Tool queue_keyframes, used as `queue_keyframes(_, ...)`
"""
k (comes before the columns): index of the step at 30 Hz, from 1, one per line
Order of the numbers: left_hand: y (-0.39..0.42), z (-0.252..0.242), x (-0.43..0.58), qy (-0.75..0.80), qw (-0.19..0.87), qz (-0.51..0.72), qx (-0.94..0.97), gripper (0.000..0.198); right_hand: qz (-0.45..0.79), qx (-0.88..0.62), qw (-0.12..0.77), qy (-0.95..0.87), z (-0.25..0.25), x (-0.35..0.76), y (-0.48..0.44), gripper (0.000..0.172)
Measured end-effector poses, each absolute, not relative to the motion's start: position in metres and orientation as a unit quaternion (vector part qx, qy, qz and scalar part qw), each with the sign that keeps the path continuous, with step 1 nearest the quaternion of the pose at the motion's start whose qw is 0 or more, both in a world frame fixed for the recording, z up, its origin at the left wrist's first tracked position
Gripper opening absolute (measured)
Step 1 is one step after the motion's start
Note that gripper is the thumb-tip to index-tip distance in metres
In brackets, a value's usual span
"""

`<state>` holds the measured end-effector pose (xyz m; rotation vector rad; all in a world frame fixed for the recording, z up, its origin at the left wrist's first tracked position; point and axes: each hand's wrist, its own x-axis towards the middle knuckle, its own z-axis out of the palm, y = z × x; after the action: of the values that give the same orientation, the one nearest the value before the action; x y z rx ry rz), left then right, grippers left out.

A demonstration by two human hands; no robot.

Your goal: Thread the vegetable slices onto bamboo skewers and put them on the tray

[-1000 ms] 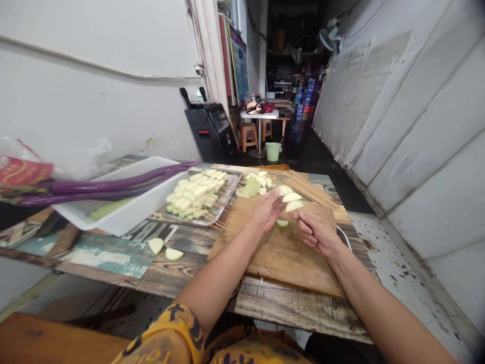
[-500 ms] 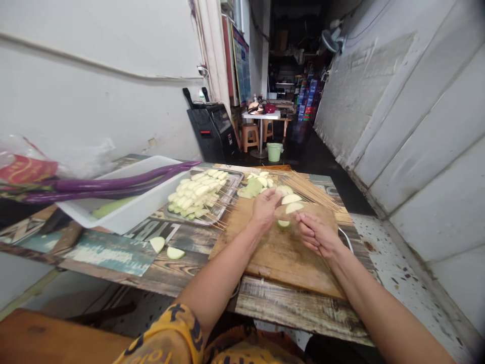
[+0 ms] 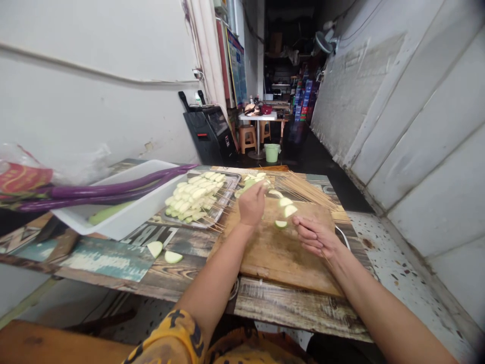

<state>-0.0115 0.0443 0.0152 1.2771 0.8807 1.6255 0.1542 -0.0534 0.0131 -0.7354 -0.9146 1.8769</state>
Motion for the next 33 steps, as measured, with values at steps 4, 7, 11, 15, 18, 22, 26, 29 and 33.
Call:
queue_keyframes(4, 0.055, 0.018, -0.011, 0.389, 0.568, 0.623, 0.372, 0.022, 0.713, -0.336, 0.477, -0.389, 0.010, 0.151, -0.052, 0.021)
queue_keyframes(7, 0.052, 0.020, -0.007, 0.360, 0.699, 0.528, 0.322, 0.023, 0.672, -0.370, 0.495, -0.407, 0.007, 0.149, -0.050, 0.025)
queue_keyframes(11, 0.045, 0.017, -0.001, 0.317, 0.678, 0.501, 0.435, 0.031, 0.652, -0.399, 0.485, -0.425, 0.003, 0.147, -0.049, 0.028)
queue_keyframes(15, 0.043, 0.012, -0.001, 0.358, 0.605, 0.503, 0.503, 0.031, 0.638, -0.411, 0.473, -0.448, 0.000, 0.145, -0.049, 0.029)
queue_keyframes(18, 0.040, 0.014, -0.003, 0.351, 0.648, 0.455, 0.500, 0.032, 0.620, -0.422, 0.458, -0.477, -0.002, 0.144, -0.050, 0.029)
queue_keyframes(22, 0.041, 0.018, -0.004, 0.341, 0.680, 0.430, 0.486, 0.031, 0.591, -0.437, 0.453, -0.505, -0.002, 0.142, -0.050, 0.028)
queue_keyframes(26, 0.058, 0.022, -0.023, 0.340, 0.694, 0.474, 0.422, 0.029, 0.569, -0.438, 0.454, -0.527, 0.002, 0.142, -0.051, 0.027)
queue_keyframes(29, 0.076, 0.028, -0.052, 0.353, 0.678, 0.572, 0.297, 0.024, 0.585, -0.431, 0.434, -0.533, 0.003, 0.141, -0.052, 0.025)
queue_keyframes(33, 0.075, 0.042, -0.056, 0.391, 0.658, 0.602, 0.226, 0.013, 0.578, -0.467, 0.481, -0.465, 0.002, 0.137, -0.048, 0.021)
